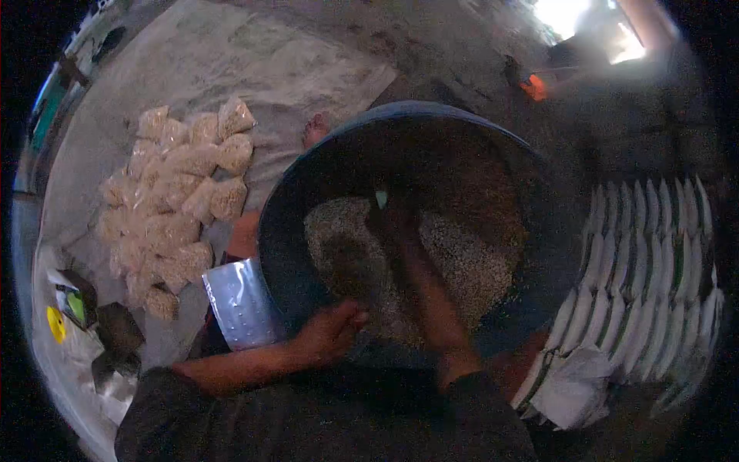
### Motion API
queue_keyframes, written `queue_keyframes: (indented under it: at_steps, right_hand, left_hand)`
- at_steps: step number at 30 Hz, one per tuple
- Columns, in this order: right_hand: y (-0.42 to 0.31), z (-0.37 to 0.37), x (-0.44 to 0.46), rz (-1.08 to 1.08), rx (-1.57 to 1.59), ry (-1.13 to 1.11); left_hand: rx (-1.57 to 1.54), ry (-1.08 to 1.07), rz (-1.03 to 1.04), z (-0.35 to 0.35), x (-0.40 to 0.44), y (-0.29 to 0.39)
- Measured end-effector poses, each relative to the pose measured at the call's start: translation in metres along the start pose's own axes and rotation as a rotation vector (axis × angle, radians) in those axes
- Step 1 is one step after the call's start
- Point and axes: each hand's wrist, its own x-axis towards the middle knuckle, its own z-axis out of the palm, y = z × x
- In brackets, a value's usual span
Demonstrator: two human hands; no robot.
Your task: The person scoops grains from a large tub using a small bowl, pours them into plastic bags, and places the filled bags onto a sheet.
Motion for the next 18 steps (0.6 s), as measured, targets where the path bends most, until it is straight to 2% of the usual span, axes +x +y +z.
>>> queue_keyframes:
  at_steps: [6, 9, 12, 15, 18]
  right_hand:
    - [0.012, 0.042, -0.021, 0.049, 0.174, 0.025]
    - [0.025, 0.048, -0.050, 0.114, 0.374, 0.125]
    - [0.046, 0.033, -0.105, 0.228, 0.671, 0.344]
    - [0.067, 0.025, -0.164, 0.325, 0.962, 0.595]
    - [0.073, 0.023, -0.198, 0.366, 1.208, 0.733]
  left_hand:
    - [0.015, -0.216, -0.301, -0.022, 0.004, 0.025]
    - [0.278, -0.003, -0.025, -0.006, -0.001, -0.007]
    - [0.033, 0.025, -0.050, -0.010, 0.002, -0.010]
    - [0.047, 0.244, -0.095, -0.002, 0.005, -0.033]
    - [-0.051, 0.187, -0.165, -0.003, 0.006, -0.017]
